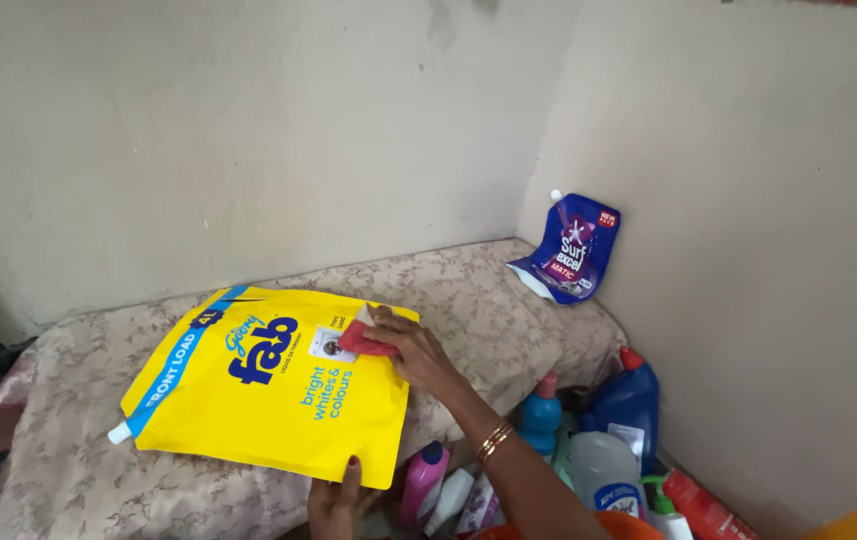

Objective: The person wipes a yellow laundry detergent pouch with a red cloth, then wipes a pink bottle and a blue bottle with the same cloth. The person handles each item one at a time and places them back on the bench.

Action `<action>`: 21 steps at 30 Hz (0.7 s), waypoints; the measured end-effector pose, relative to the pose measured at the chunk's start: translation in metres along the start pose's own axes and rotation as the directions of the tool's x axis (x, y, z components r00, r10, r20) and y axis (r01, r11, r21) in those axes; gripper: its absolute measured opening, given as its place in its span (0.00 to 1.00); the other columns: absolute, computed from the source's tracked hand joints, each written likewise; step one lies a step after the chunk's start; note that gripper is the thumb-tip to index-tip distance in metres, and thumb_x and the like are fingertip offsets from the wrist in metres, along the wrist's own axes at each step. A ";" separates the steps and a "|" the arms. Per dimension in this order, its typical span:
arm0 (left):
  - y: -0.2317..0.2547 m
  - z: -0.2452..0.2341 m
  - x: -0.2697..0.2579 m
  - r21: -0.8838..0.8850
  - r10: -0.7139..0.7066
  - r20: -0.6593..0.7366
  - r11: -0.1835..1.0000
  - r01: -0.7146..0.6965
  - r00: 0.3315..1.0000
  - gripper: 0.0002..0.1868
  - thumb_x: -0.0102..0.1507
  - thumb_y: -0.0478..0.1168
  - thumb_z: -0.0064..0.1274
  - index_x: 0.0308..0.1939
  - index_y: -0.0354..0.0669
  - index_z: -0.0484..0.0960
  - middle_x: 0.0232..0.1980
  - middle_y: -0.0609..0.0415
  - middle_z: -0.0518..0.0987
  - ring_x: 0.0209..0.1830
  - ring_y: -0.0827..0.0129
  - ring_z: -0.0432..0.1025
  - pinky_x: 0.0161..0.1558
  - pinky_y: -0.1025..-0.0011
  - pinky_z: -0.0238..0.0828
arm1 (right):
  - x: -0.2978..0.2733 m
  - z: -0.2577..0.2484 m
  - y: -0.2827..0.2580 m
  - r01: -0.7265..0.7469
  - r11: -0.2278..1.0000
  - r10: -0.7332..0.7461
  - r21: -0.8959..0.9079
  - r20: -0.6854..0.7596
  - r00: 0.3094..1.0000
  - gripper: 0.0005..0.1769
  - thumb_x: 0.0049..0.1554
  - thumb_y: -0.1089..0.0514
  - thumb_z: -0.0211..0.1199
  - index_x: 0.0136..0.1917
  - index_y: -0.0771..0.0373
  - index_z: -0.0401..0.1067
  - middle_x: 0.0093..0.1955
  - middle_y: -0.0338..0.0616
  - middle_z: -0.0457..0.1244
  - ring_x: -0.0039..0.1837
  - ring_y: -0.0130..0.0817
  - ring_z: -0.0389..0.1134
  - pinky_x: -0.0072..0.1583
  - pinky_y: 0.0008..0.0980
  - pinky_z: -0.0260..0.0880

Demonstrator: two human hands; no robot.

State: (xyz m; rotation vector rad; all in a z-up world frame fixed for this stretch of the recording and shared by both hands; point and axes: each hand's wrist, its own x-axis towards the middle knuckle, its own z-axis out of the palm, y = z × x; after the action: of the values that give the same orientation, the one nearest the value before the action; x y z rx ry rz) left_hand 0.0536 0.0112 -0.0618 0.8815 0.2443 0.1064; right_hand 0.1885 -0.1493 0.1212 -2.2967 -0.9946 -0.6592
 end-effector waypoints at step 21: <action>0.010 -0.002 0.003 -0.091 -0.099 -0.021 0.991 0.097 0.995 0.25 0.69 0.46 0.38 0.69 0.41 0.67 0.59 0.48 0.79 0.51 0.55 0.78 0.41 0.49 0.81 | -0.127 -0.006 -0.071 0.296 0.954 -0.298 0.039 0.140 0.944 0.32 0.53 0.70 0.67 0.69 0.50 0.75 0.81 0.39 0.57 0.83 0.46 0.54 0.77 0.55 0.56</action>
State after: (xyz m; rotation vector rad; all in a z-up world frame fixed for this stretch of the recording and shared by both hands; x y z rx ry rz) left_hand 0.0565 0.0192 -0.0557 0.7776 0.3037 0.0370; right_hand 0.0554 -0.1752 0.0672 -2.2243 -1.4294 -0.6040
